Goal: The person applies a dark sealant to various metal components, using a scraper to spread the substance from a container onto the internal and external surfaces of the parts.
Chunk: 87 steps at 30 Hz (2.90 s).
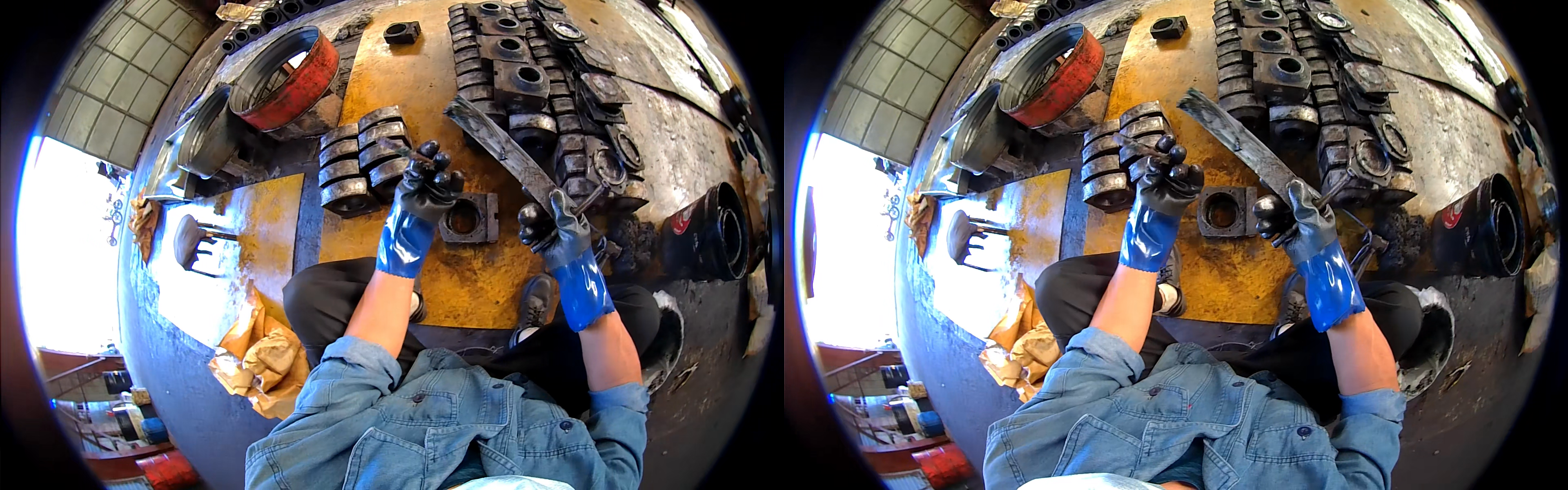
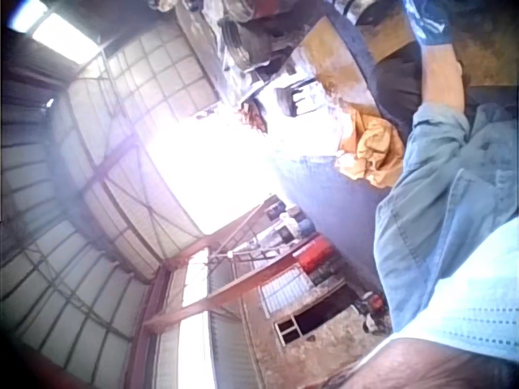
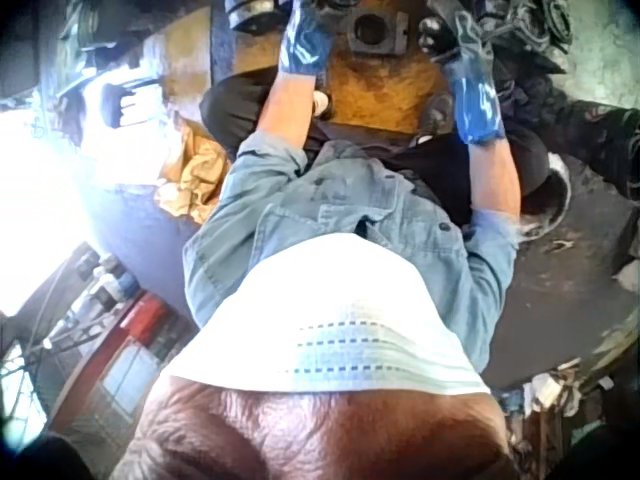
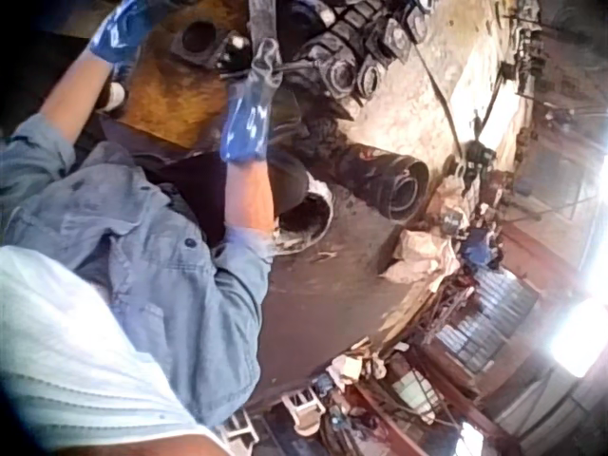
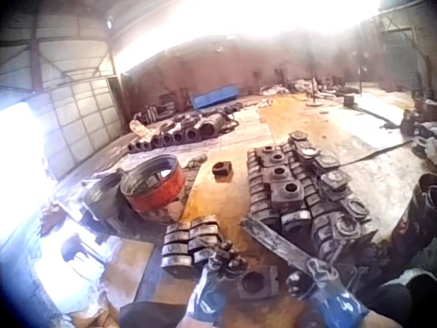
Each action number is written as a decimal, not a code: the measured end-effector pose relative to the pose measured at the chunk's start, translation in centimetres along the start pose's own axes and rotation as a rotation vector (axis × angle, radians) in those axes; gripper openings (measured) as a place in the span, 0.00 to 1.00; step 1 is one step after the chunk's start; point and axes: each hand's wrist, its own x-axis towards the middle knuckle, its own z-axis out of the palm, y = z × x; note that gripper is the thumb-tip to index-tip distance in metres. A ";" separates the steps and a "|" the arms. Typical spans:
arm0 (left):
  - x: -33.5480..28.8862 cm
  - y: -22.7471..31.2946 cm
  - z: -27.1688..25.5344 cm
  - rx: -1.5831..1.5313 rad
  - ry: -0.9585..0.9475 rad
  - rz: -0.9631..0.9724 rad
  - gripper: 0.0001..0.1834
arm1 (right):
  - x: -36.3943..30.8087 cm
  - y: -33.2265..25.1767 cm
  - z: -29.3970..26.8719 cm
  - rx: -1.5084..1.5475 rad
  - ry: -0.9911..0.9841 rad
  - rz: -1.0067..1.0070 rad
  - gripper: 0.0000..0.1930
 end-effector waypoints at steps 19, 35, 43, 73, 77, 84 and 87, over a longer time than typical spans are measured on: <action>-1.5 -2.8 -1.4 -0.088 0.320 -0.049 0.27 | -1.9 1.3 2.3 -0.555 -0.130 -0.140 0.21; -0.8 0.6 -7.9 0.287 0.110 0.055 0.23 | -3.2 1.3 3.3 -0.438 -0.142 0.052 0.22; -1.0 -0.7 -5.6 0.306 0.053 0.046 0.19 | -2.8 0.7 2.6 -0.158 -0.138 -0.009 0.22; -0.5 -2.5 -4.3 0.146 0.466 -0.213 0.15 | -3.1 0.8 2.4 -0.065 -0.218 0.042 0.27; 0.6 -3.3 -3.7 -0.041 0.510 -0.151 0.14 | -2.0 0.4 1.1 0.075 -0.108 -0.025 0.24; 1.6 -3.9 -1.2 -0.540 0.760 -0.029 0.18 | -1.6 2.6 -0.8 -0.283 -0.062 0.023 0.28; 1.6 -3.9 -1.3 -0.504 0.757 -0.041 0.19 | -2.1 3.0 0.5 -0.258 0.000 0.086 0.25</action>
